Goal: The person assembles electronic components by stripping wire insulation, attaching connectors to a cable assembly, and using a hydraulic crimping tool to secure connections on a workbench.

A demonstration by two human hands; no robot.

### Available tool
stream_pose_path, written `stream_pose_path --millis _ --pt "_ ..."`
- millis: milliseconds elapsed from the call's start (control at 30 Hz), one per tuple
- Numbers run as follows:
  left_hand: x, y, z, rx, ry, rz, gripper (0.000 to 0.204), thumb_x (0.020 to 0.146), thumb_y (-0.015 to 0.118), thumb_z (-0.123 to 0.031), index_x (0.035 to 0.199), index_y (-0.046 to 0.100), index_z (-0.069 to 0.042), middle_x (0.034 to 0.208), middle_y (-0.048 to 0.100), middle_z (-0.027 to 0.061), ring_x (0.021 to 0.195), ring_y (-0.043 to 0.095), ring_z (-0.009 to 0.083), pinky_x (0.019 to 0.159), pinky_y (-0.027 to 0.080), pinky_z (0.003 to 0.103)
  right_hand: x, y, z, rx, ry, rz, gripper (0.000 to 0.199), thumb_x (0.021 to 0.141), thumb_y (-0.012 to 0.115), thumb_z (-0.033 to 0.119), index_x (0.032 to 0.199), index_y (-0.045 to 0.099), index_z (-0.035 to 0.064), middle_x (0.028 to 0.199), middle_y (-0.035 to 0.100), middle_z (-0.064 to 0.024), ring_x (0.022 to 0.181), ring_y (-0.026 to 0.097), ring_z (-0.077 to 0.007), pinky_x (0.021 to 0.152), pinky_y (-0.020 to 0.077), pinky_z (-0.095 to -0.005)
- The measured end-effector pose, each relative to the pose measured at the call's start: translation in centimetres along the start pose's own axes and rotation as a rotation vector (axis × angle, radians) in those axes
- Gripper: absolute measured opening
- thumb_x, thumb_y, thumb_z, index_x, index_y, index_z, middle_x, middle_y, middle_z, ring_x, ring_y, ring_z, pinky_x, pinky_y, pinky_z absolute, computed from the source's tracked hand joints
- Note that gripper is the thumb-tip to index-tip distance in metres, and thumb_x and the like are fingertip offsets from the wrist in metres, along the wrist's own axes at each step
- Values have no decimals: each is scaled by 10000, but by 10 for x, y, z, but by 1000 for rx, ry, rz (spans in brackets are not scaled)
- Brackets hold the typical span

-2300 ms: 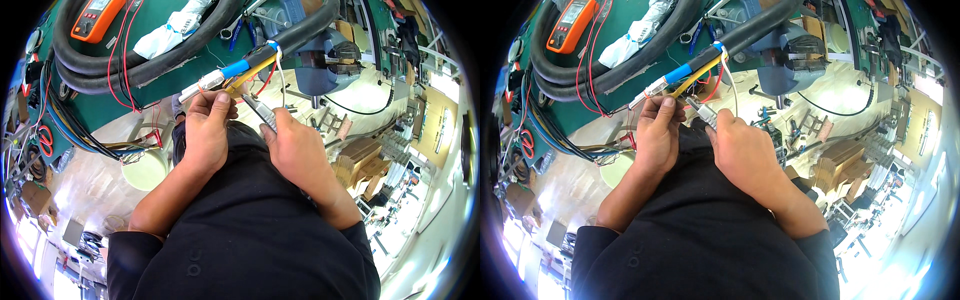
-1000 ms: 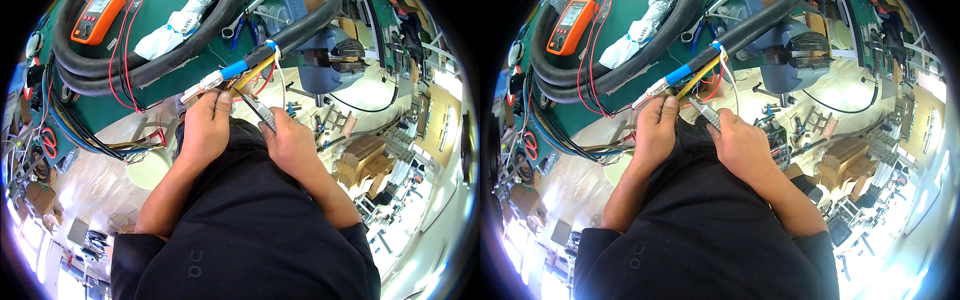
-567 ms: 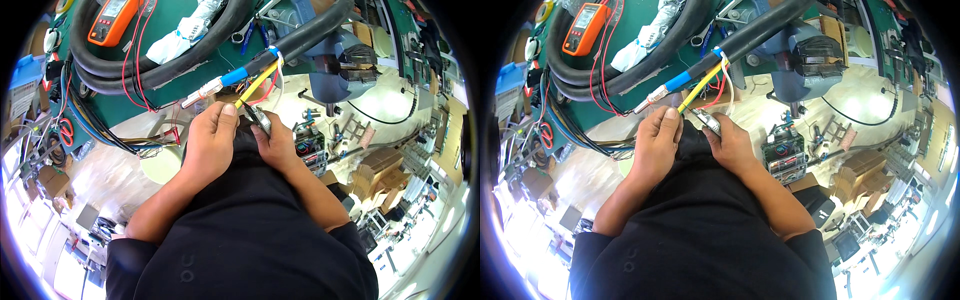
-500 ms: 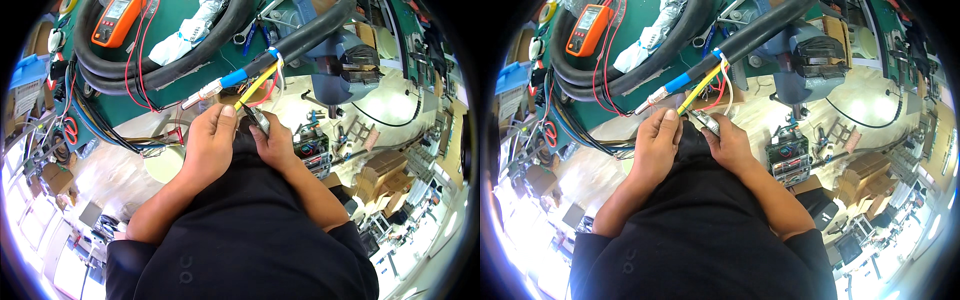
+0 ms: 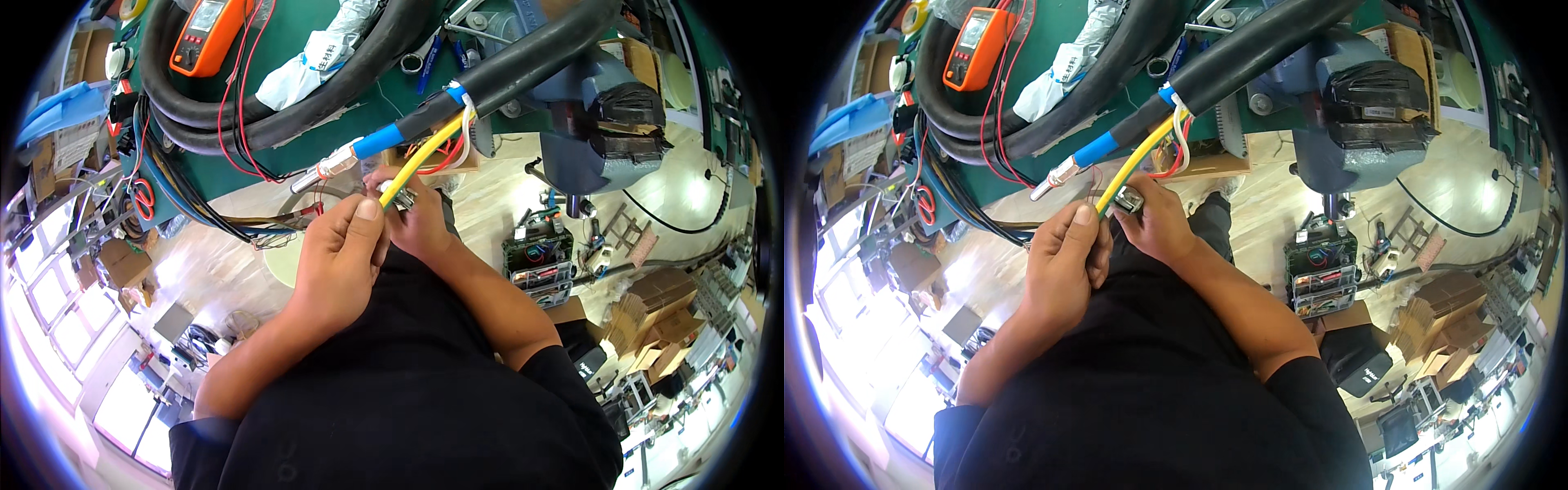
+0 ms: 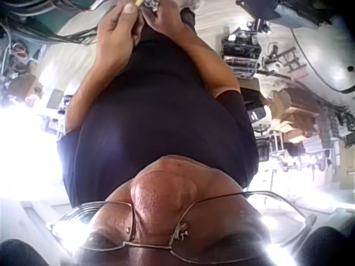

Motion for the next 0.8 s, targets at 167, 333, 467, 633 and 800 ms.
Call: stream_pose_path --millis 167,333,467,633,800 --pt "-3 2 2 -64 -31 10 390 1068 396 -324 784 477 -69 617 457 -9 510 413 58 471 337 219 22 7 22 211 -159 -86 309 813 717 -20 1085 590 51 950 684 -103 838 675 -239 742 531 -319" --pt "-6 6 2 -127 -30 5 398 1070 387 -334 800 482 -58 624 464 4 505 425 67 475 352 220 28 22 14 241 -156 -117 318 792 749 -1 1085 633 45 1017 693 -107 919 674 -238 798 519 -332" --pt "-6 6 5 -174 -44 27 404 1071 384 -341 802 485 -57 635 468 10 512 434 73 478 359 224 38 30 16 426 -122 -82 381 796 749 -1 1153 622 35 1124 690 -124 1007 675 -240 852 519 -323" --pt "-8 8 8 -285 -114 69 360 1066 386 -326 833 467 -64 651 462 47 528 402 118 497 373 249 43 33 24 506 -128 -56 454 821 711 -36 1256 601 34 1198 674 -120 1030 670 -207 881 522 -300" --pt "-8 13 14 -375 -122 96 381 1069 382 -347 830 469 -63 681 471 32 547 435 100 502 388 238 47 31 33 489 -164 -47 428 846 695 -29 1258 598 34 1157 679 -106 997 666 -188 861 526 -296"
Point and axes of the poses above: each hand's wrist, its own x-axis towards the middle knuckle, its own y-axis out of the palm, z = x × y, the point moved 6 cm from there along x, towards the middle knuckle
